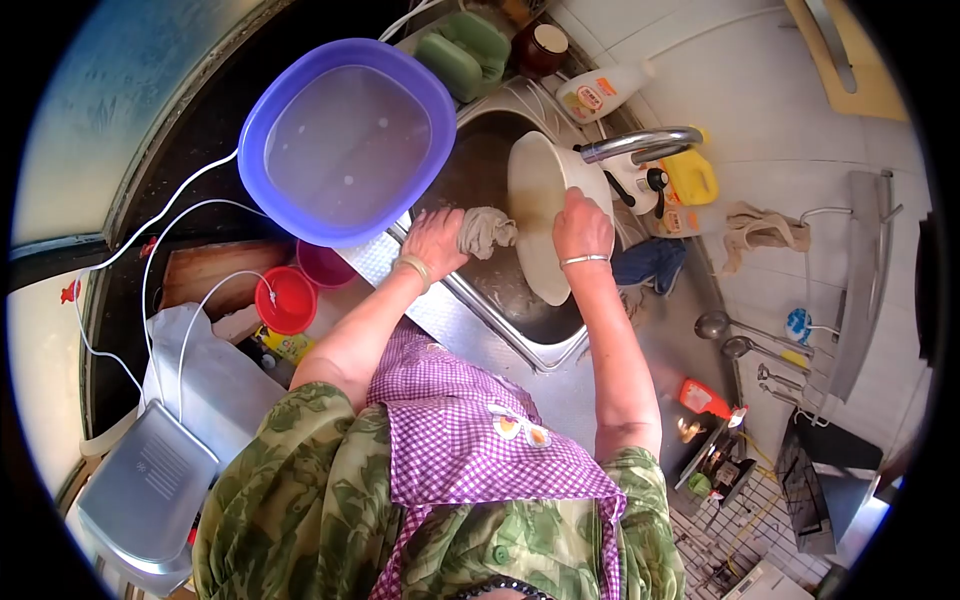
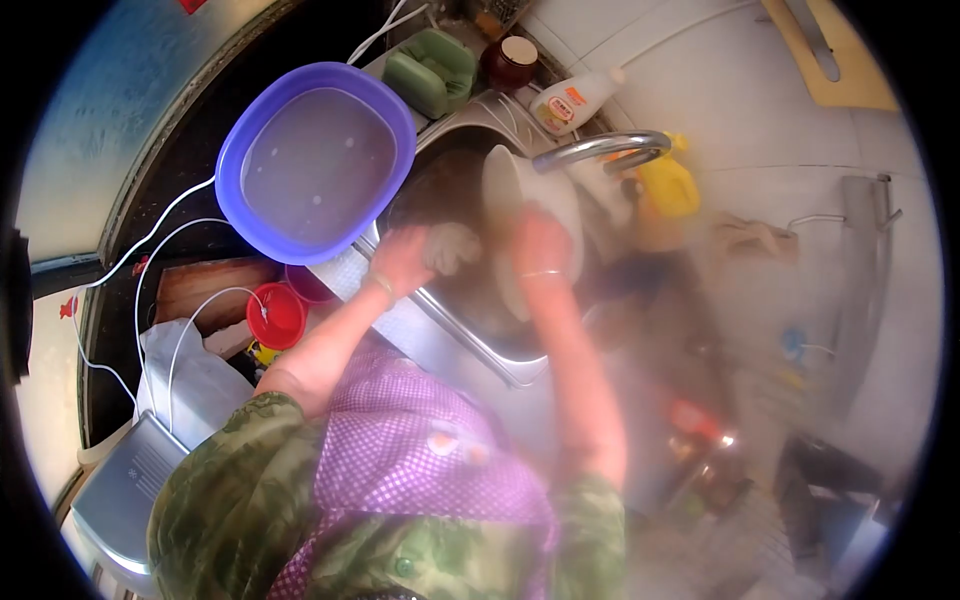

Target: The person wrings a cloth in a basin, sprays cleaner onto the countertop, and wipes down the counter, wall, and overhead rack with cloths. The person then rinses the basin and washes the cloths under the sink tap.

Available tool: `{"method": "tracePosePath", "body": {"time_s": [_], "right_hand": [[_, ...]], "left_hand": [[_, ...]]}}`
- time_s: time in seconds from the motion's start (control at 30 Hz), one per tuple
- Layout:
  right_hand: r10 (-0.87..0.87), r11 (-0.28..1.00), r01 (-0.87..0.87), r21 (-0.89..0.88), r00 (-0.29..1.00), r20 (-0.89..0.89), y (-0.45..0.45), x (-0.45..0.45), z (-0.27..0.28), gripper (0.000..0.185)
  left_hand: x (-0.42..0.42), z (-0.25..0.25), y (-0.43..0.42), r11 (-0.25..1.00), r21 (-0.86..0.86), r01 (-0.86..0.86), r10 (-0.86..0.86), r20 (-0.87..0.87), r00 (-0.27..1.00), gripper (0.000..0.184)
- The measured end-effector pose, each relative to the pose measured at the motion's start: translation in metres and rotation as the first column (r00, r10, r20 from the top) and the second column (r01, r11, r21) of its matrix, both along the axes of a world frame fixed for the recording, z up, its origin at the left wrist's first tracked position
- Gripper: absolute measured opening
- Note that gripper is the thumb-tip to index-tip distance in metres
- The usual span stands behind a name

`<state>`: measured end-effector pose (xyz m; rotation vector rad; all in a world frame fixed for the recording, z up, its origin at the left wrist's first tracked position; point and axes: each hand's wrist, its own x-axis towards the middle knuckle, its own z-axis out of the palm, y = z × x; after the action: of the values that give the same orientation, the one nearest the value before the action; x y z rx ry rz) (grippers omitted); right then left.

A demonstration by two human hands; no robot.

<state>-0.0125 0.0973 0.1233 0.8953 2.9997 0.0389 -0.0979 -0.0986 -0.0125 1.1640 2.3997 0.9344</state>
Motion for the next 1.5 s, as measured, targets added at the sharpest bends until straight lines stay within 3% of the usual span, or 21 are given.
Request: {"method": "tracePosePath", "body": {"time_s": [0.23,0.3,0.37,0.43,0.47,0.5,0.57,0.6,0.7,0.77,1.0,1.03,1.13,1.2,1.23,1.27,1.3,1.33,1.37,1.4,1.5], "right_hand": [[-0.119,0.977,0.085,-0.195,0.977,-0.174,0.023,0.026,-0.022,0.017],[-0.235,0.936,0.134,-0.326,0.926,-0.295,0.051,0.053,-0.066,0.02],[-0.314,0.933,0.24,-0.268,0.907,-0.281,0.084,0.096,-0.144,0.023],[-0.459,0.866,0.423,-0.267,0.883,-0.092,0.091,0.113,-0.144,0.027],[-0.524,0.815,0.411,-0.408,0.824,-0.216,0.114,0.124,-0.157,0.03],[-0.62,0.72,0.377,-0.582,0.725,-0.299,0.117,0.123,-0.138,0.033],[-0.858,0.294,-0.066,-0.954,0.421,-0.294,0.12,0.12,-0.083,0.037],[-0.927,0.106,-0.274,-0.956,0.32,-0.195,0.126,0.113,-0.054,0.04],[-0.93,0.128,-0.37,-0.92,0.278,-0.241,0.188,0.101,-0.097,0.034],[-0.972,-0.236,-0.489,-0.84,0.129,0.198,0.185,0.075,-0.044,0.028],[-0.982,-0.146,-0.555,-0.819,-0.018,0.188,0.236,0.086,-0.034,0.017],[-0.99,-0.03,-0.584,-0.811,-0.095,0.105,0.254,0.089,-0.06,0.013],[-0.986,-0.031,-0.628,-0.778,-0.107,0.126,0.212,0.093,-0.054,0.012],[-0.895,0.229,-0.094,-0.969,0.371,-0.247,0.191,0.128,-0.114,0.021],[-0.882,0.271,0.183,-0.945,0.441,-0.167,0.155,0.136,-0.121,0.03],[-0.626,0.748,0.419,-0.515,0.704,-0.336,0.141,0.157,-0.186,0.052],[-0.511,0.856,0.435,-0.28,0.794,-0.328,0.118,0.17,-0.224,0.067],[-0.527,0.827,0.438,-0.352,0.822,-0.216,0.096,0.175,-0.225,0.066],[-0.678,0.526,0.411,-0.745,0.731,-0.076,0.081,0.173,-0.22,0.062],[-0.743,0.288,0.397,-0.872,0.667,0.059,0.071,0.176,-0.245,0.058],[-0.799,-0.034,0.328,-0.944,0.558,0.222,0.055,0.188,-0.335,0.048]], "left_hand": [[-0.001,0.002,0.001,1.0,-0.003,0.007,-0.007,0.04,0.999,0.048],[-0.001,0.004,0.001,1.0,0.012,0.004,-0.004,0.032,0.999,0.047],[-0.001,-0.011,0.006,0.999,-0.025,0.032,-0.03,0.058,0.998,0.046],[0.0,-0.01,0.008,0.998,-0.056,0.02,-0.016,0.066,0.998,0.046],[0.0,-0.004,0.007,0.997,-0.07,0.02,-0.016,0.064,0.998,0.046],[0.001,0.003,0.007,0.996,-0.086,0.018,-0.012,0.064,0.998,0.046],[0.002,0.006,0.007,0.996,-0.085,0.014,-0.011,0.038,0.999,0.046],[0.004,0.006,0.008,0.997,-0.081,0.006,-0.004,0.019,1.0,0.046],[0.008,0.005,0.008,0.998,-0.066,-0.008,0.005,-0.048,0.999,0.048],[0.009,0.002,0.012,0.997,-0.075,-0.024,0.02,-0.05,0.999,0.048],[0.012,0.002,0.015,0.997,-0.065,-0.042,0.035,-0.104,0.994,0.052],[0.011,0.001,0.016,0.997,-0.066,-0.043,0.036,-0.107,0.994,0.053],[0.013,-0.002,0.019,0.997,-0.062,-0.052,0.045,-0.107,0.993,0.055],[0.013,-0.004,0.018,0.996,-0.06,-0.068,0.061,-0.111,0.992,0.056],[0.013,-0.007,0.019,0.996,-0.051,-0.068,0.062,-0.118,0.991,0.057],[0.013,-0.01,0.018,0.997,-0.043,-0.065,0.06,-0.125,0.99,0.057],[0.014,-0.012,0.017,0.998,-0.037,-0.059,0.053,-0.131,0.99,0.057],[0.014,-0.012,0.016,0.998,-0.046,-0.053,0.047,-0.114,0.992,0.058],[0.013,-0.009,0.017,0.997,-0.054,-0.047,0.042,-0.1,0.994,0.058],[0.013,-0.006,0.017,0.997,-0.063,-0.043,0.037,-0.087,0.996,0.058],[0.013,-0.003,0.018,0.997,-0.071,-0.044,0.038,-0.077,0.996,0.058]]}}
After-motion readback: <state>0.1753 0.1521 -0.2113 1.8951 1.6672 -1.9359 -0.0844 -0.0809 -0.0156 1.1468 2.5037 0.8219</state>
